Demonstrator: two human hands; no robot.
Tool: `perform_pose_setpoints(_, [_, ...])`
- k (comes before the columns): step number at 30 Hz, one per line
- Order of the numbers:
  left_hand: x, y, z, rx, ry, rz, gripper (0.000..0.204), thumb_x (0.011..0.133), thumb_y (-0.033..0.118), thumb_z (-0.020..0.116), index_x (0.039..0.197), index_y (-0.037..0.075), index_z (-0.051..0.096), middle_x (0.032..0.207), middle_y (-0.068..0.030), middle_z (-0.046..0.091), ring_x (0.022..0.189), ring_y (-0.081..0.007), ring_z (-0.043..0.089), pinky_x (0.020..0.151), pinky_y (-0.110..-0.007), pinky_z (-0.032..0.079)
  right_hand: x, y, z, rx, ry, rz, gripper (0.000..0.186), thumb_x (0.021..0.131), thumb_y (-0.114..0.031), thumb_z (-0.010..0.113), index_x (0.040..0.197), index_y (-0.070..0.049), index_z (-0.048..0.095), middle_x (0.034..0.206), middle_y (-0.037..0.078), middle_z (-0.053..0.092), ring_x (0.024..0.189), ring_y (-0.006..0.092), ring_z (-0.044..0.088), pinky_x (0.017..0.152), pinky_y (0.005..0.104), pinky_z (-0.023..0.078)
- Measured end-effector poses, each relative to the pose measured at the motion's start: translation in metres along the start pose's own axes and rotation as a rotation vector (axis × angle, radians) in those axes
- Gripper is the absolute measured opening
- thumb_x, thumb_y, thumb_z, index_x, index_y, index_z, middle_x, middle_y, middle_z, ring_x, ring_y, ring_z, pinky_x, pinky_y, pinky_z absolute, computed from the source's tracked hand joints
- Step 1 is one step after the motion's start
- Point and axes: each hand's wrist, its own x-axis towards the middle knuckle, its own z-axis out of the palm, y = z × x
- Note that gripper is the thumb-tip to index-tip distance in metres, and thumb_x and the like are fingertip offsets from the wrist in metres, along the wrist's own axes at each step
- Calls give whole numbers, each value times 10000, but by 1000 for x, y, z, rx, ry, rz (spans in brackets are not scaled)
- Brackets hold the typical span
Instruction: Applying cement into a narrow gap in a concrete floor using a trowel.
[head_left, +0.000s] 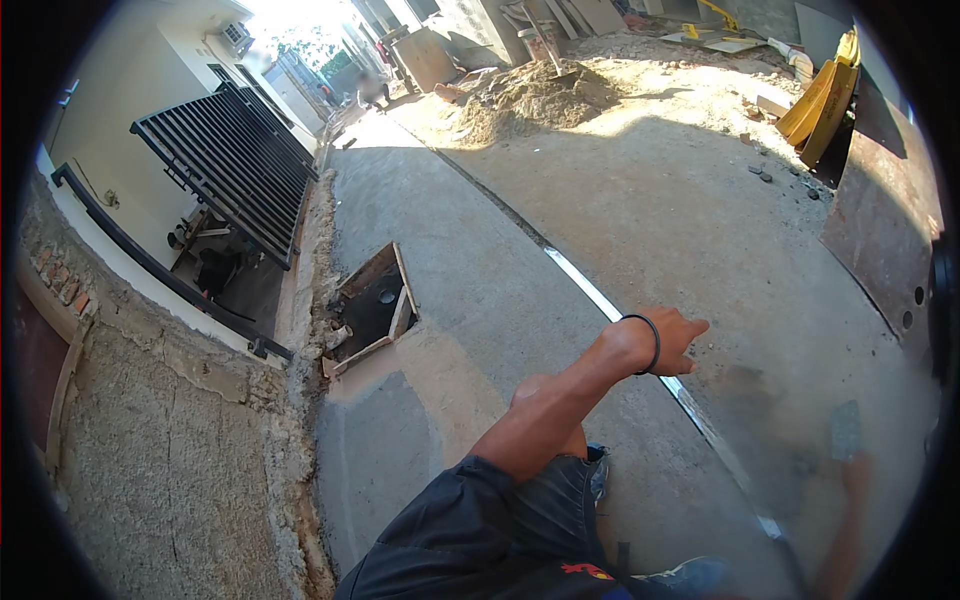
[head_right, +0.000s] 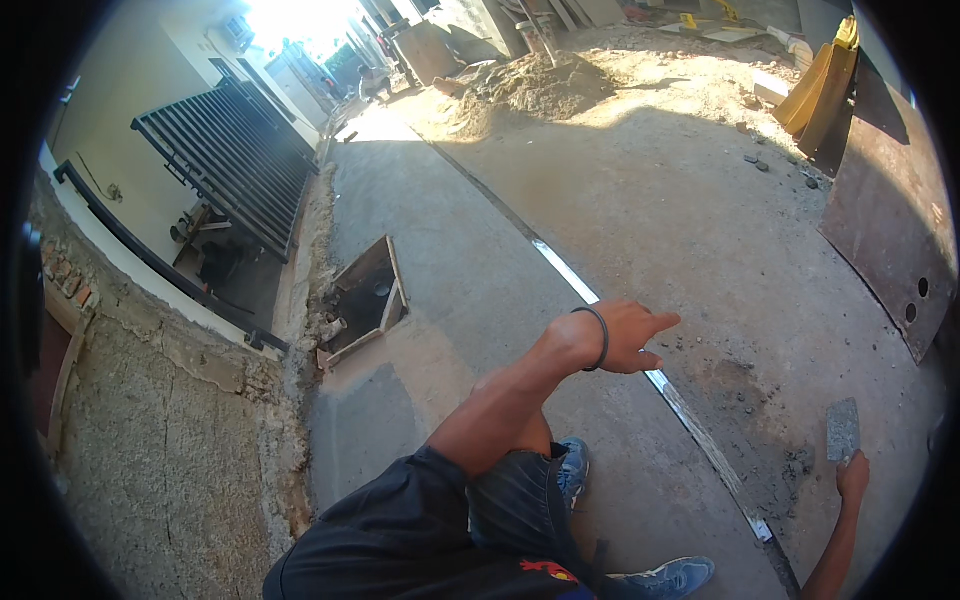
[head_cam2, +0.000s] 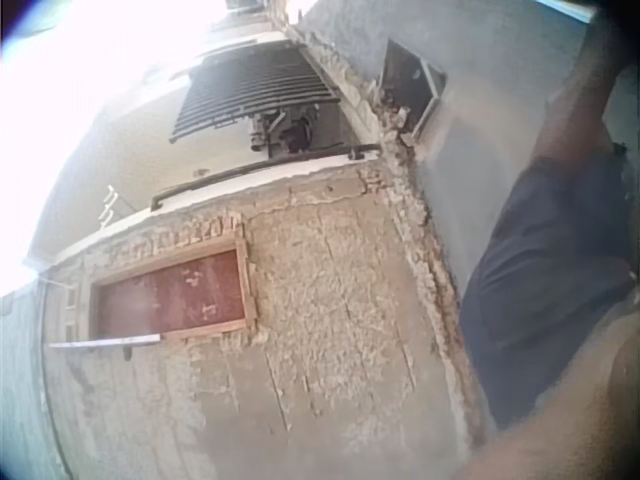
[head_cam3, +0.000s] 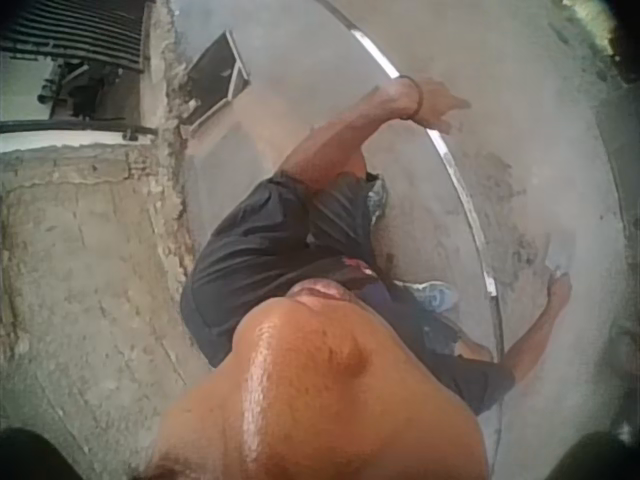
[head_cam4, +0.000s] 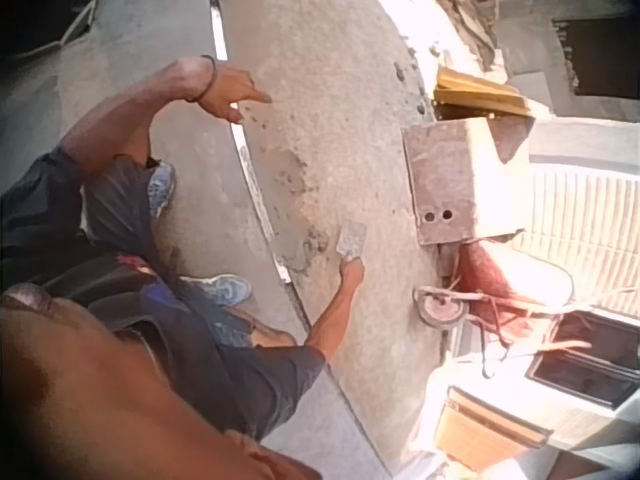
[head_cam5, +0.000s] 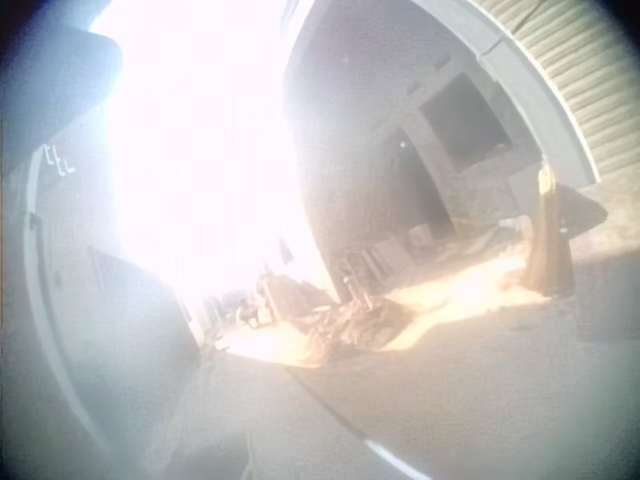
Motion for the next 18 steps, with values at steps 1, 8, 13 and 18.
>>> perform_pose_setpoints(1, [0, 0, 0, 5, 9, 10, 662, 908, 307, 627, 1448, 18, 375, 1215, -258, 619, 1146, -375, 596, 974, -443, 474, 0, -2, -2, -26, -25, 23, 385, 769, -146, 725, 1063, 11, 532, 1037, 265, 602, 995, 436, 598, 863, 495, 485])
perform_pose_setpoints(8, [2, -2, 0, 22, 21, 21, 660, 909, 318, 629, 1442, 17, 383, 1195, -253, 631, 1138, -371, 602, 977, -437, 473, -3, -10, -14, 1, -90, 11, 392, 771, -152, 726, 1074, 9, 536, 1040, 260, 607, 994, 431, 602, 863, 490, 487])
perform_pose_setpoints(13, [3, -3, 2, 27, 29, 35, 660, 910, 322, 634, 1441, 18, 386, 1189, -255, 634, 1138, -372, 603, 979, -437, 472, -5, -11, -12, -41, -35, 26, 412, 773, -168, 737, 1090, 6, 540, 1045, 258, 610, 1000, 428, 605, 865, 486, 489])
perform_pose_setpoints(18, [3, -2, 0, 14, 22, 13, 662, 908, 326, 642, 1433, 9, 391, 1183, -260, 634, 1135, -389, 602, 984, -445, 468, -4, -13, -13, -5, -55, 15, 434, 778, -181, 745, 1115, 3, 544, 1053, 251, 614, 1013, 425, 605, 871, 483, 491])
